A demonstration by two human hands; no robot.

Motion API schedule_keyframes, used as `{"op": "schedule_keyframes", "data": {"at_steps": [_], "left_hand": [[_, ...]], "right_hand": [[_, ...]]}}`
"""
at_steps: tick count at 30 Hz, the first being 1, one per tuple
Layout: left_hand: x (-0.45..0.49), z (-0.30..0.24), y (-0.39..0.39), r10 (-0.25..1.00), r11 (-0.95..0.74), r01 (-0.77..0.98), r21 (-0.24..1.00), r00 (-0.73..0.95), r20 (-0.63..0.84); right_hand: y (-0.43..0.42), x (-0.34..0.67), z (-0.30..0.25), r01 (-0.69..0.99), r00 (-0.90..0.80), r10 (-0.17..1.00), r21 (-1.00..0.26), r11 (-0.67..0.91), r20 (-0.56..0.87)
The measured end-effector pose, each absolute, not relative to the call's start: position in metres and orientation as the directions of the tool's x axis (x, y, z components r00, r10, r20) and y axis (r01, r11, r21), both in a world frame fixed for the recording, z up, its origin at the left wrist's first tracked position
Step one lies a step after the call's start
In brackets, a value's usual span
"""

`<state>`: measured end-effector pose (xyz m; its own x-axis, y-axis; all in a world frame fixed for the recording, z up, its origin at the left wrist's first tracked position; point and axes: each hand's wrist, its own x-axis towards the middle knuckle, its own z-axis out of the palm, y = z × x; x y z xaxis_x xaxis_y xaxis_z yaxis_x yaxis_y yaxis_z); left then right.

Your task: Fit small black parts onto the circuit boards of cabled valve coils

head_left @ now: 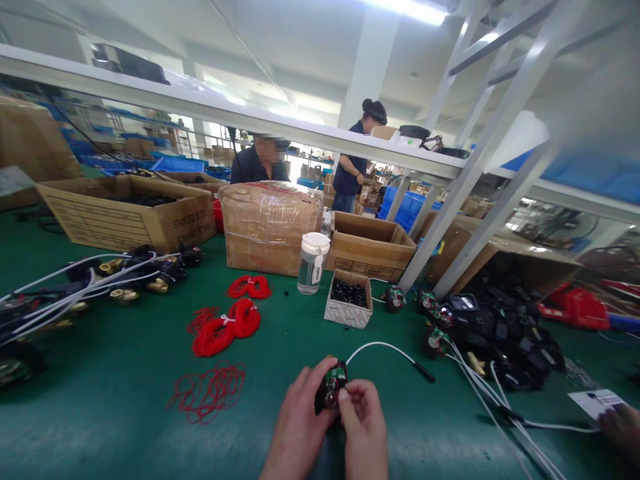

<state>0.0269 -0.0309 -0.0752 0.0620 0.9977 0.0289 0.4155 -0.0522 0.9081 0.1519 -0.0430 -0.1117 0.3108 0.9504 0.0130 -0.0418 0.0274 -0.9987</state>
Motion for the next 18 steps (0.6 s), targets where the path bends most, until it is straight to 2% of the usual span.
{"op": "schedule_keyframes", "data": {"at_steps": [6, 14, 18], "left_hand": [[0.027, -0.078, -0.030, 0.997, -0.069, 0.414, 0.908, 0.058, 0.049], [0.026, -0.089, -0.029, 0.991, -0.132, 0.424, 0.896, 0.065, 0.115], [0.021, -0.106, -0.019, 0.980, -0.198, 0.418, 0.887, 0.090, 0.177]], "right_hand": [[-0.043, 0.170, -0.078, 0.304, 0.068, 0.982, -0.941, 0.148, 0.176], [-0.020, 0.188, -0.036, 0.461, -0.209, 0.977, -0.879, 0.123, 0.027], [-0.010, 0.193, -0.020, 0.640, -0.344, 0.938, -0.721, 0.263, 0.037]]}}
